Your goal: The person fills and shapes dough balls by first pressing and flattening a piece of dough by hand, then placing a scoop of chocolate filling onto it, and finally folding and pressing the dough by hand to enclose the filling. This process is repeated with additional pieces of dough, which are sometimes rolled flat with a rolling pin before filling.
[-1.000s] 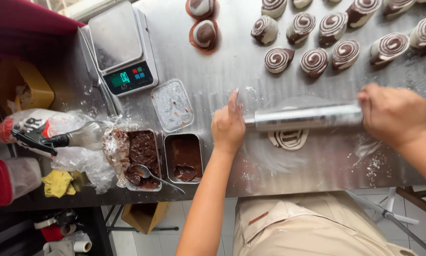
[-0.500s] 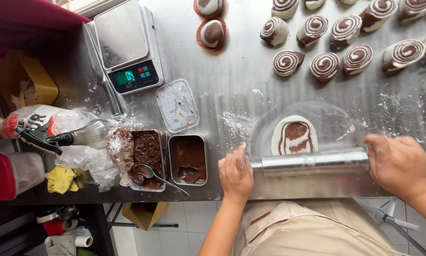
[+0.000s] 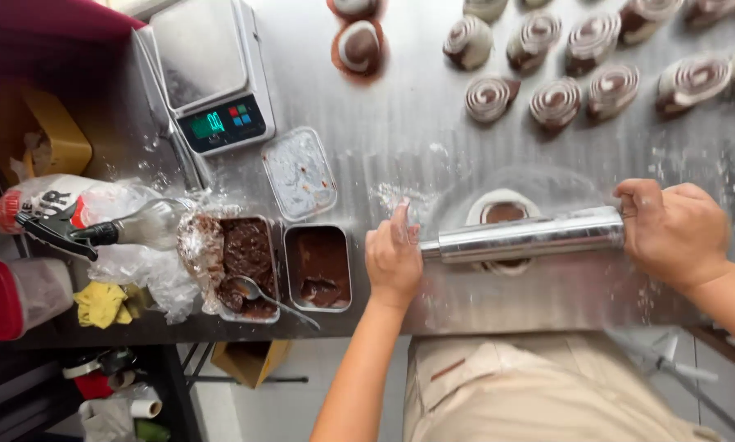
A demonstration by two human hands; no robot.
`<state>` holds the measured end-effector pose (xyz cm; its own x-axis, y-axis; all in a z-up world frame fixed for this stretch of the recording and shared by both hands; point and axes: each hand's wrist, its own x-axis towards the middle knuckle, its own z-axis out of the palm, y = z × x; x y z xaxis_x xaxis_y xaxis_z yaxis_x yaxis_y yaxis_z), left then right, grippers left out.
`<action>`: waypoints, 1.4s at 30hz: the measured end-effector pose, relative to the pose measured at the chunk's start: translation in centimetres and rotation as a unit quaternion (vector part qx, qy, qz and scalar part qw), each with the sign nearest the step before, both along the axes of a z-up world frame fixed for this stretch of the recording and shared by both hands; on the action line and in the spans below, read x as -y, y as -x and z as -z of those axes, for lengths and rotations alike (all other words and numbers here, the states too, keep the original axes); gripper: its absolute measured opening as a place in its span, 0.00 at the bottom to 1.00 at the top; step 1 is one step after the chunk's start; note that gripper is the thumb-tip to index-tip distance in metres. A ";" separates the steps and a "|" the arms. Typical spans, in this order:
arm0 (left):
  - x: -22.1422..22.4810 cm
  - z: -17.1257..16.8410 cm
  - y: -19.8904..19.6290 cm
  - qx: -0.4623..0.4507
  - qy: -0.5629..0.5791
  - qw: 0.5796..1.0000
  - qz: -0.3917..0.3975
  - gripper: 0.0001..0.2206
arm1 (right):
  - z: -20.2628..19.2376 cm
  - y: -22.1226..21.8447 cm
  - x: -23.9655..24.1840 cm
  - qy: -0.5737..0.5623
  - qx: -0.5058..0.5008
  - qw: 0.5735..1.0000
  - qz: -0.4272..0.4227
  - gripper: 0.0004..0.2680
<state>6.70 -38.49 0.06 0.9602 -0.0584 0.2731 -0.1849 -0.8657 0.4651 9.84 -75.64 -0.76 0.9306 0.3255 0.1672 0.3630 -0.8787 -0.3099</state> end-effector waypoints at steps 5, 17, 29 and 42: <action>1.2 -1.5 2.8 -0.073 0.014 0.997 0.004 0.27 | 1.3 5.1 2.5 -0.010 -0.039 0.999 -0.007 0.08; 9.9 -1.6 -7.5 -0.057 -0.019 0.973 0.223 0.38 | 2.3 12.0 7.6 -0.104 -0.114 0.980 0.128 0.06; 12.0 -11.9 -4.3 -0.284 -0.006 0.921 0.265 0.40 | -1.2 11.7 5.6 -0.075 -0.117 0.989 0.060 0.04; 3.6 -8.2 -1.5 -0.423 0.189 0.885 -0.047 0.44 | -1.5 6.5 3.2 -0.024 -0.132 0.989 0.057 0.05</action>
